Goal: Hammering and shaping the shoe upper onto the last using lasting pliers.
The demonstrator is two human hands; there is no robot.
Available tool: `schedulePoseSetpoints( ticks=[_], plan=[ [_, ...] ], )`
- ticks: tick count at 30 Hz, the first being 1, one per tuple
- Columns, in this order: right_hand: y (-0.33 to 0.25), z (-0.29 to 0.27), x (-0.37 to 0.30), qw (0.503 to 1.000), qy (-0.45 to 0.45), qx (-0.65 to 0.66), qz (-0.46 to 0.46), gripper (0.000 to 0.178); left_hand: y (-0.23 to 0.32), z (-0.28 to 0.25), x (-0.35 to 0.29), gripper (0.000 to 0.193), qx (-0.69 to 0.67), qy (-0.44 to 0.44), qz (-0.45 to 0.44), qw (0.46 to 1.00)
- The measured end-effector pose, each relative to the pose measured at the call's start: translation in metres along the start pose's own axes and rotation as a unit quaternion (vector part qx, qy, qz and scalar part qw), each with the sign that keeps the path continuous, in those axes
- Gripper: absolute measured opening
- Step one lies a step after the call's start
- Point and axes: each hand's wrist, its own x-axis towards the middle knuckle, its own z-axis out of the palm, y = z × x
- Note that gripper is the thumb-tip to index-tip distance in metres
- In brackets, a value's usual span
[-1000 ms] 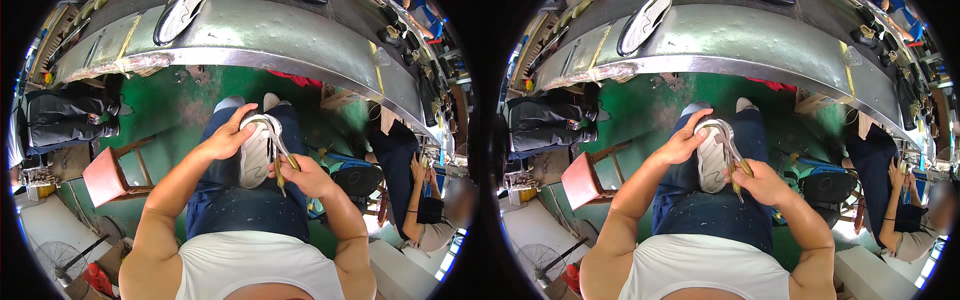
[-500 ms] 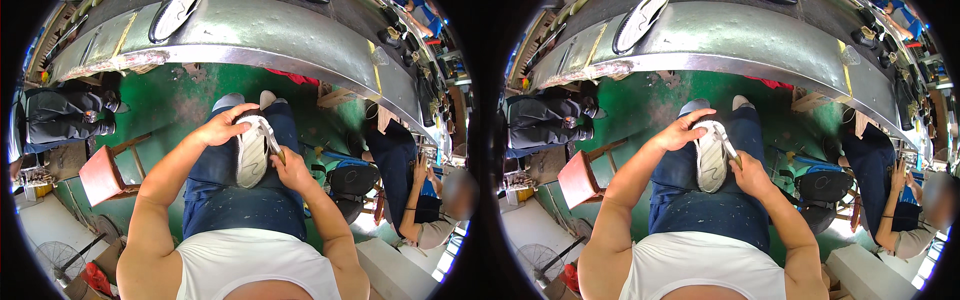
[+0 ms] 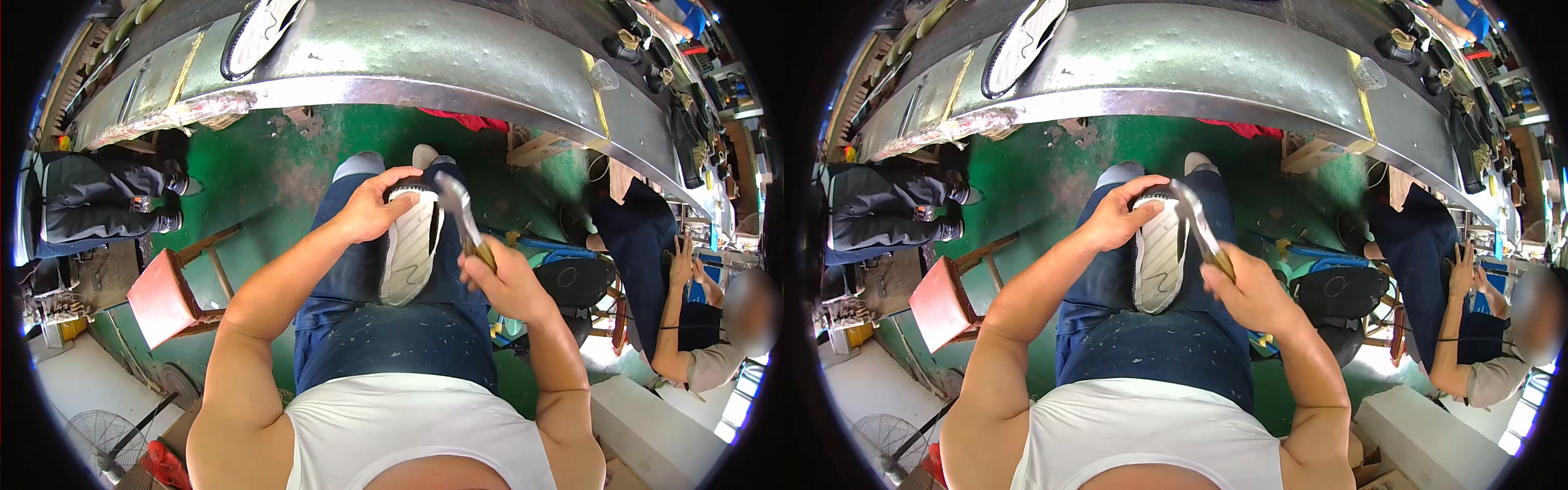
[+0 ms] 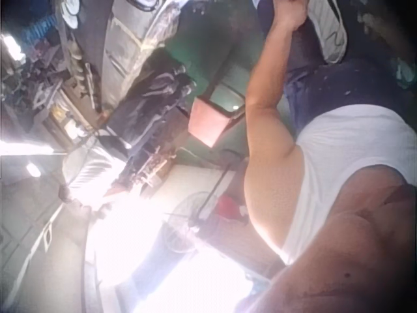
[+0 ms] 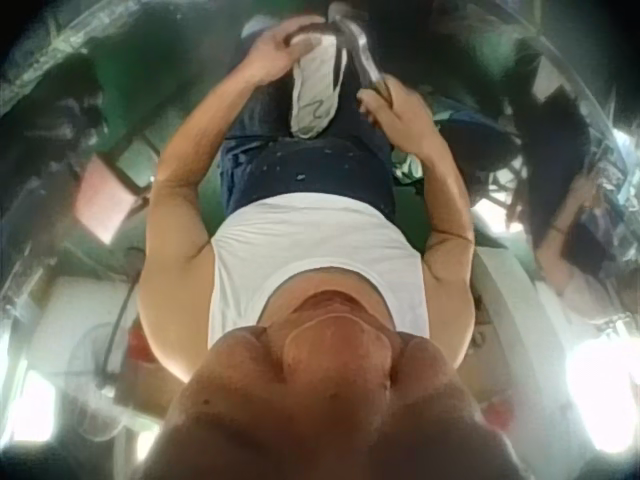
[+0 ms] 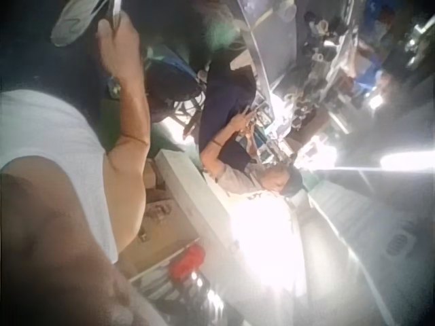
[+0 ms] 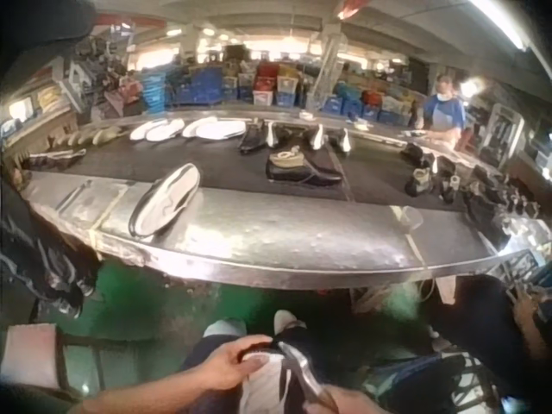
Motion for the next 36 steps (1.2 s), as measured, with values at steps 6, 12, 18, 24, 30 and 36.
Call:
schedulePoseSetpoints(
  ticks=[6, 12, 18, 24, 30, 36],
  plan=[
    [0.038, 0.01, 0.051, 0.983, 0.128, -0.103, -0.086, 0.041, -0.006, -0.012, 0.01, 0.074, 0.028, -0.089, -0.038, 0.995],
    [0.078, 0.045, 0.093, 0.949, 0.3, -0.073, -0.061, 0.046, 0.0, 0.008, 0.011, 0.09, -0.121, -0.092, -0.154, 0.976],
    [0.096, 0.055, 0.085, 0.972, 0.232, -0.043, 0.013, 0.044, -0.056, 0.035, -0.033, 0.087, -0.066, 0.03, -0.187, 0.98],
    [0.077, 0.009, 0.052, 0.987, 0.117, -0.1, 0.046, 0.044, -0.04, 0.02, -0.049, 0.103, -0.227, -0.094, -0.176, 0.953],
    [0.068, -0.002, -0.004, 0.98, 0.017, -0.193, 0.043, 0.046, -0.077, 0.028, -0.075, 0.097, -0.013, -0.076, -0.152, 0.985],
    [0.054, 0.017, 0.003, 0.872, 0.067, -0.435, -0.214, 0.052, -0.065, 0.039, -0.077, 0.098, 0.046, -0.081, -0.138, 0.986]
  ],
)
